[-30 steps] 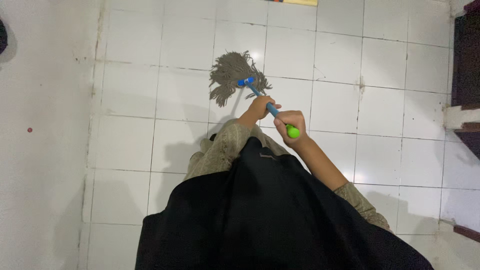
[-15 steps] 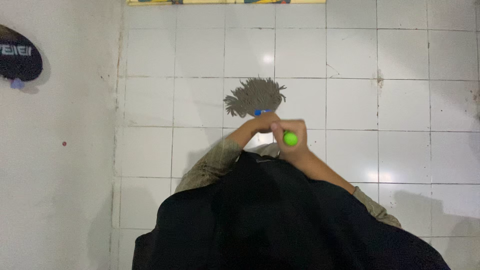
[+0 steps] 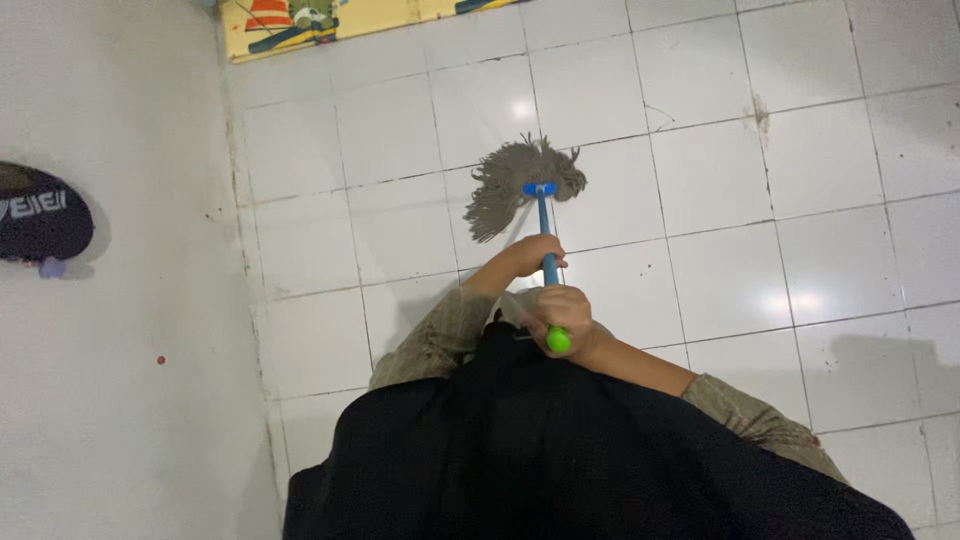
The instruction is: The person mops a white tiled floor using a blue and green mop. They move the mop back and forth across the tiles, cleaning the area near a colorful play mat and a skateboard leaning against the wall.
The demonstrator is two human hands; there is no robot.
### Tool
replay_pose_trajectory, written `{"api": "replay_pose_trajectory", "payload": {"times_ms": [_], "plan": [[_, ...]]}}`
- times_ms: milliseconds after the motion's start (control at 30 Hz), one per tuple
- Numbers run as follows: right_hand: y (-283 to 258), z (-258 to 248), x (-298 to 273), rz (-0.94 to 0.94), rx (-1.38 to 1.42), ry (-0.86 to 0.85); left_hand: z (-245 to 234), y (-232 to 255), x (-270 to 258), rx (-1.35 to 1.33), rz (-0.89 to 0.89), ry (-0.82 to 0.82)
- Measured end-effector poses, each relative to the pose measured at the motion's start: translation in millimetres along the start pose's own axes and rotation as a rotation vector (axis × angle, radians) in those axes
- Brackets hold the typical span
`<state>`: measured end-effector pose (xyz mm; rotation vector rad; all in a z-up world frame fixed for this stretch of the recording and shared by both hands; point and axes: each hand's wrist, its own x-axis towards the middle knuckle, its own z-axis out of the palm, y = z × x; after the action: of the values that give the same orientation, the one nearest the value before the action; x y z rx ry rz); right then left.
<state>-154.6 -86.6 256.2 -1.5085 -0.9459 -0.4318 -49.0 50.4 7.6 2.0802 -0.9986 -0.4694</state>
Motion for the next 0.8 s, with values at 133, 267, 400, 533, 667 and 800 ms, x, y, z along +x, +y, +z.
{"api": "replay_pose_trajectory", "payload": {"times_ms": [133, 267, 400, 533, 667, 800], "plan": [[28.6, 13.9, 8.5, -0.020, -0.179, 0.058, -16.0, -28.3, 13.9, -0.093, 0.139, 0.182], [71.6, 4.6, 38.3, 0.074, -0.325, 0.146, -37.5, -56.5, 49.7, -0.216, 0.237, 0.415], [107.8, -23.4, 71.7, 0.091, -0.321, 0.162, -55.8, -73.7, 88.0, -0.923, 0.029, 0.316], [131.1, -46.7, 72.7, 0.054, -0.242, 0.081, -64.2, -74.6, 111.9, -1.302, -0.429, 0.382], [161.9, -65.1, 48.2, 0.008, -0.211, -0.076, -66.1, -64.2, 132.1, -1.352, -0.542, 0.503], [207.2, -89.9, 41.8, 0.140, -0.221, -0.122, -76.2, -49.9, 159.7, -1.290, -0.323, 0.589]]}}
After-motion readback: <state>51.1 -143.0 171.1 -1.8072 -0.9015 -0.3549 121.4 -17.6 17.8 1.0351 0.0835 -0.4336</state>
